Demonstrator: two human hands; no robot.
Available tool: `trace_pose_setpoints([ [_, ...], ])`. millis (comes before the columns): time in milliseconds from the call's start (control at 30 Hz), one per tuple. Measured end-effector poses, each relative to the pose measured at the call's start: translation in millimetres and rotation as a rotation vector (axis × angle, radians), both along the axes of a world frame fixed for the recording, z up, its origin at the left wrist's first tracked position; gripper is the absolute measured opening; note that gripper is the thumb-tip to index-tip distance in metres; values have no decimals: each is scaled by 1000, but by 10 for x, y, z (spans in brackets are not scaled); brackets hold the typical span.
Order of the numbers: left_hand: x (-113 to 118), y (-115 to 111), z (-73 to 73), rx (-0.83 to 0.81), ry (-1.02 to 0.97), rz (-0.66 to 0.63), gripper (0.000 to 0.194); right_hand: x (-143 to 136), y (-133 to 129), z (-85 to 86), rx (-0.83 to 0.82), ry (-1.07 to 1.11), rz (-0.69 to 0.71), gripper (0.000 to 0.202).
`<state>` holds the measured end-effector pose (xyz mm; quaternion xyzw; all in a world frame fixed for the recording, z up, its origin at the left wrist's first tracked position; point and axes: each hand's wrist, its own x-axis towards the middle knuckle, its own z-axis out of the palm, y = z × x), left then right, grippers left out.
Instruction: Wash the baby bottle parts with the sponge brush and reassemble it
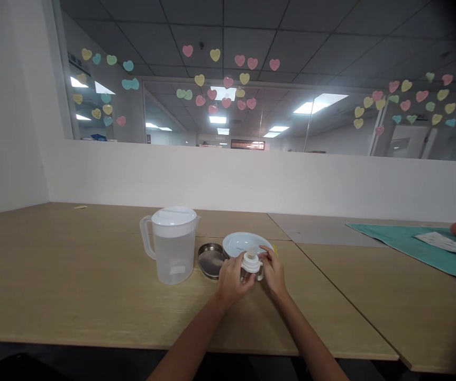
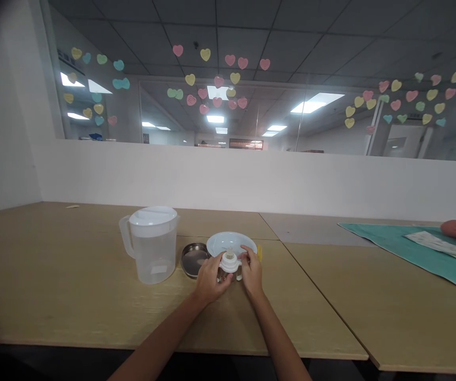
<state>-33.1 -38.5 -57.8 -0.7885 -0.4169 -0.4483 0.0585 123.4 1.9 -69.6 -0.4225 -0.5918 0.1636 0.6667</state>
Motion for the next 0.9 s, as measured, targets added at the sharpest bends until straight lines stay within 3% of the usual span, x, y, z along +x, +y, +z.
trace_pose_setpoints([
  [400,-4,-9,30,15,-12,-49,51,-34,-95,55,30,-276,-76,55],
  [667,4,22,-24,-23,-56,-90,55,-41,-144,45,135,-286,59,34],
  [900,-43,56,-86,-67,-77,-257,68,-105,-168,39,144,-220,101,29],
])
